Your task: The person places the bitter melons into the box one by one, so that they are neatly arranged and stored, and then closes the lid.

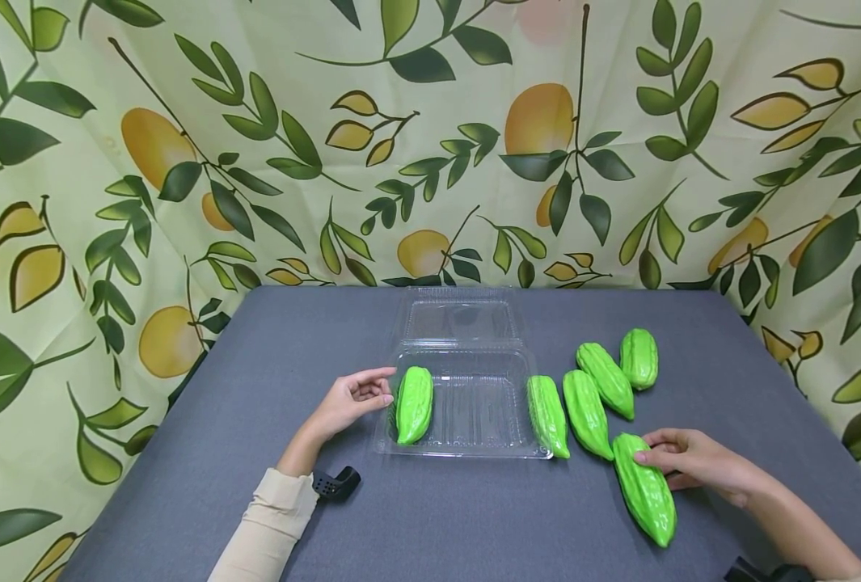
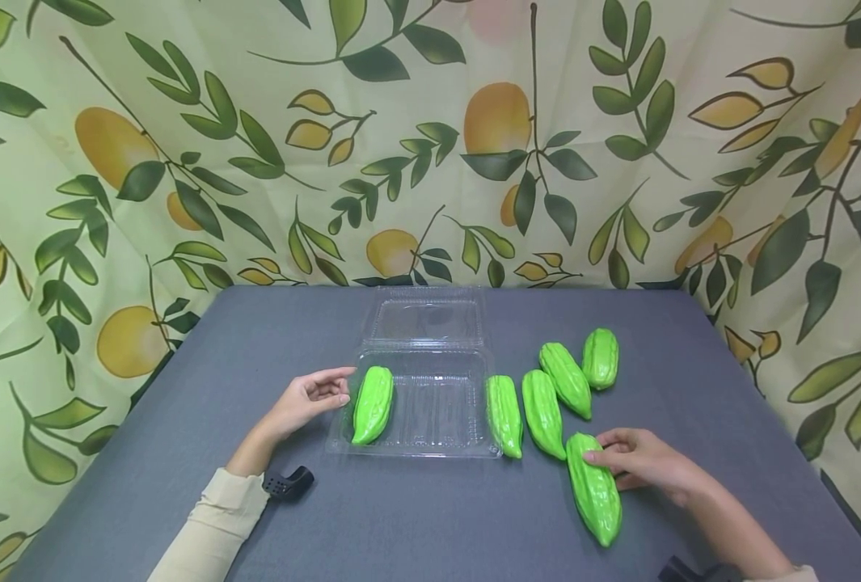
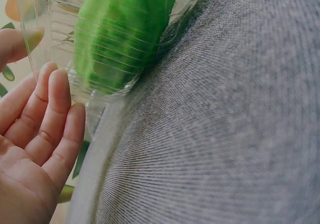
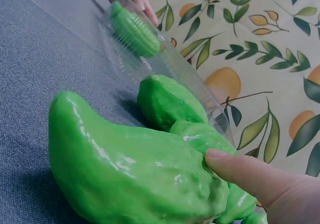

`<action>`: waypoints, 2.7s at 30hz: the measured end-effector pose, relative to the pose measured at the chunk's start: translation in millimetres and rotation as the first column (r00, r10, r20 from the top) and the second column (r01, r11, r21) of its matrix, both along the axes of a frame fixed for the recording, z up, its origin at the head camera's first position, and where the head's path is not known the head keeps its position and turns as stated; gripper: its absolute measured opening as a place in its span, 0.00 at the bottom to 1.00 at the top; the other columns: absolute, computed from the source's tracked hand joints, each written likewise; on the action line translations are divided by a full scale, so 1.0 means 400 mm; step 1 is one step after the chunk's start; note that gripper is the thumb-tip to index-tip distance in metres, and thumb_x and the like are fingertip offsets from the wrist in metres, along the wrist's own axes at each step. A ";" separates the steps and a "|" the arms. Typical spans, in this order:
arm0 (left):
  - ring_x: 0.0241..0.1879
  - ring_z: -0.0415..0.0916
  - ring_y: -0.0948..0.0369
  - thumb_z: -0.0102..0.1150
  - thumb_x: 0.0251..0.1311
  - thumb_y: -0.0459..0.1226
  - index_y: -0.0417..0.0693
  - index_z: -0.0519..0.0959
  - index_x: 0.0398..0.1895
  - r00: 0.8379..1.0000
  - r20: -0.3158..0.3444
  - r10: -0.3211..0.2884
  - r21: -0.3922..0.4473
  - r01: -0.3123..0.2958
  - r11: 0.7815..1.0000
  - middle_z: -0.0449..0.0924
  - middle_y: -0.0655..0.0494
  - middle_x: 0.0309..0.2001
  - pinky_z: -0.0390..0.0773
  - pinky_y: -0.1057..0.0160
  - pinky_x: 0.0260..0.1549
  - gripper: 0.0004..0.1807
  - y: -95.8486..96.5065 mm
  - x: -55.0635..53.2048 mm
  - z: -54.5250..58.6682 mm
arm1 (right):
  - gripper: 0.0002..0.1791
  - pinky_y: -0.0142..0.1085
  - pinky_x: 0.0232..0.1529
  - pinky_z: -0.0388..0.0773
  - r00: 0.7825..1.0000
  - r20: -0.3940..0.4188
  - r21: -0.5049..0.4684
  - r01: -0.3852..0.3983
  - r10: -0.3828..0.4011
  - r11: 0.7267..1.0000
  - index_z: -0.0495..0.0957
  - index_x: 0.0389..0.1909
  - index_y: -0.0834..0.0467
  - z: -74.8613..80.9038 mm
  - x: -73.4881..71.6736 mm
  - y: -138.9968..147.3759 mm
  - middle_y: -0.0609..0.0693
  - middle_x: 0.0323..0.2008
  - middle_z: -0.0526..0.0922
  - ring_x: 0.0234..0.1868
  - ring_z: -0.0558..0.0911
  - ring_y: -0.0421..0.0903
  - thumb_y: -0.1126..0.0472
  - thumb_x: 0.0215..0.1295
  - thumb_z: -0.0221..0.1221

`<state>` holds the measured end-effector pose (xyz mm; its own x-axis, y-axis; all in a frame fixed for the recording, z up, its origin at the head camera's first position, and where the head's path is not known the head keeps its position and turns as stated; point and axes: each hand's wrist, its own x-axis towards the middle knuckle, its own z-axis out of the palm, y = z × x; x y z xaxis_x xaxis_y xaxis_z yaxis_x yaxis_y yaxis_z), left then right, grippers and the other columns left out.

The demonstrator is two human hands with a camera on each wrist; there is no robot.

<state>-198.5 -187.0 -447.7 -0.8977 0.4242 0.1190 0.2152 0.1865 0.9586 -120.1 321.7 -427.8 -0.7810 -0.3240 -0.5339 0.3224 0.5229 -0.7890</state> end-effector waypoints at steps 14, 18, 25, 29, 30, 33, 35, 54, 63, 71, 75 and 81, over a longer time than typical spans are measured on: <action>0.37 0.76 0.75 0.60 0.59 0.28 0.26 0.69 0.61 1.000 0.006 0.000 -0.005 0.000 1.000 0.76 0.59 0.37 0.78 0.77 0.40 0.27 0.000 -0.001 -0.001 | 0.34 0.44 0.48 0.83 1.000 -0.001 0.012 -0.019 0.019 1.000 0.64 0.59 0.81 0.003 -0.003 -0.014 0.49 0.46 0.83 0.44 0.81 0.35 0.51 0.72 0.52; 0.37 0.76 0.75 0.60 0.59 0.28 0.26 0.69 0.61 1.000 0.007 -0.001 -0.012 0.002 1.000 0.76 0.59 0.37 0.78 0.77 0.40 0.27 0.001 0.000 0.000 | 0.32 0.43 0.47 0.83 1.000 -0.003 -0.003 -0.023 0.023 1.000 0.66 0.58 0.80 0.004 -0.003 -0.014 0.47 0.44 0.83 0.43 0.81 0.34 0.52 0.72 0.52; 0.37 0.76 0.75 0.60 0.59 0.28 0.26 0.69 0.61 1.000 0.007 -0.002 -0.008 0.002 1.000 0.76 0.59 0.37 0.78 0.77 0.40 0.27 0.000 0.000 0.000 | 0.27 0.39 0.46 0.82 0.999 -0.004 -0.091 -0.045 0.045 0.995 0.69 0.55 0.76 0.004 -0.001 -0.010 0.43 0.40 0.83 0.42 0.81 0.33 0.54 0.71 0.53; 0.37 0.76 0.75 0.60 0.59 0.28 0.26 0.69 0.61 1.000 0.010 0.001 -0.006 -0.001 1.000 0.76 0.60 0.37 0.78 0.77 0.40 0.27 -0.001 -0.001 -0.001 | 0.25 0.37 0.44 0.82 0.999 -0.004 -0.117 -0.051 0.051 0.992 0.70 0.54 0.74 0.002 -0.003 -0.007 0.41 0.39 0.83 0.41 0.82 0.33 0.55 0.71 0.53; 0.37 0.76 0.75 0.60 0.59 0.28 0.26 0.69 0.61 1.000 0.011 0.001 -0.005 -0.001 1.000 0.76 0.60 0.37 0.78 0.77 0.40 0.27 -0.001 -0.001 -0.001 | 0.25 0.36 0.44 0.82 0.999 -0.003 -0.114 -0.044 0.044 0.992 0.69 0.54 0.75 0.002 -0.004 -0.007 0.40 0.39 0.83 0.41 0.82 0.33 0.55 0.71 0.53; 0.37 0.76 0.75 0.60 0.58 0.28 0.26 0.69 0.61 1.000 0.010 0.002 -0.005 -0.002 1.000 0.76 0.61 0.37 0.78 0.77 0.39 0.27 0.000 -0.001 -0.001 | 0.27 0.36 0.44 0.82 0.999 -0.018 -0.093 -0.035 0.033 0.995 0.67 0.55 0.77 0.003 -0.005 -0.005 0.40 0.39 0.82 0.41 0.81 0.31 0.55 0.72 0.52; 0.37 0.76 0.75 0.60 0.58 0.28 0.26 0.69 0.61 1.000 0.009 0.002 -0.005 -0.002 1.000 0.76 0.61 0.36 0.78 0.77 0.39 0.27 0.000 -0.002 -0.002 | 0.29 0.36 0.43 0.82 0.999 -0.030 -0.074 -0.027 0.025 0.997 0.66 0.56 0.79 0.006 -0.005 -0.004 0.41 0.40 0.82 0.41 0.80 0.31 0.55 0.72 0.52; 0.37 0.76 0.75 0.60 0.59 0.28 0.26 0.69 0.61 1.000 0.002 0.004 -0.005 -0.004 1.000 0.76 0.62 0.36 0.78 0.77 0.39 0.26 -0.002 -0.002 -0.004 | 0.35 0.39 0.48 0.82 0.995 -0.096 0.001 0.005 -0.005 1.000 0.60 0.63 0.81 0.037 -0.021 -0.009 0.60 0.57 0.77 0.44 0.77 0.25 0.52 0.72 0.51; 0.37 0.76 0.75 0.60 0.59 0.28 0.27 0.69 0.61 1.000 0.000 0.002 -0.006 -0.002 1.000 0.76 0.59 0.37 0.78 0.77 0.39 0.26 0.000 -0.005 -0.008 | 0.37 0.37 0.49 0.81 0.992 -0.124 -0.018 0.002 -0.004 1.000 0.54 0.65 0.82 0.054 -0.038 -0.030 0.73 0.63 0.67 0.45 0.75 0.23 0.53 0.73 0.49; 0.37 0.76 0.75 0.60 0.59 0.28 0.27 0.69 0.61 1.000 0.000 -0.002 -0.003 0.002 1.000 0.76 0.62 0.37 0.78 0.77 0.39 0.26 0.000 -0.004 -0.008 | 0.37 0.38 0.49 0.81 0.986 -0.164 0.009 0.016 -0.015 1.000 0.53 0.66 0.81 0.067 -0.050 -0.052 0.77 0.66 0.61 0.55 0.77 0.38 0.53 0.74 0.49; 0.37 0.76 0.75 0.60 0.59 0.28 0.28 0.70 0.61 1.000 -0.004 -0.002 -0.006 0.002 1.000 0.76 0.63 0.36 0.77 0.77 0.39 0.26 0.000 -0.004 -0.008 | 0.38 0.38 0.50 0.81 0.985 -0.172 -0.007 0.022 -0.023 1.000 0.52 0.66 0.81 0.069 -0.054 -0.064 0.77 0.66 0.60 0.49 0.75 0.28 0.53 0.73 0.49; 0.37 0.76 0.75 0.60 0.59 0.28 0.28 0.70 0.61 1.000 -0.009 -0.010 -0.002 0.010 1.000 0.76 0.59 0.37 0.77 0.77 0.39 0.26 0.000 -0.005 -0.007 | 0.38 0.38 0.51 0.81 0.980 -0.197 -0.044 0.023 -0.031 0.999 0.53 0.66 0.81 0.073 -0.062 -0.084 0.77 0.66 0.59 0.48 0.73 0.24 0.53 0.73 0.50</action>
<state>-200.5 -186.9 -450.3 -0.8924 0.4331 0.1263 0.2257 0.1862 0.9562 -145.0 288.0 -398.4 -0.8786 -0.3197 -0.3547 0.1717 0.4817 -0.8594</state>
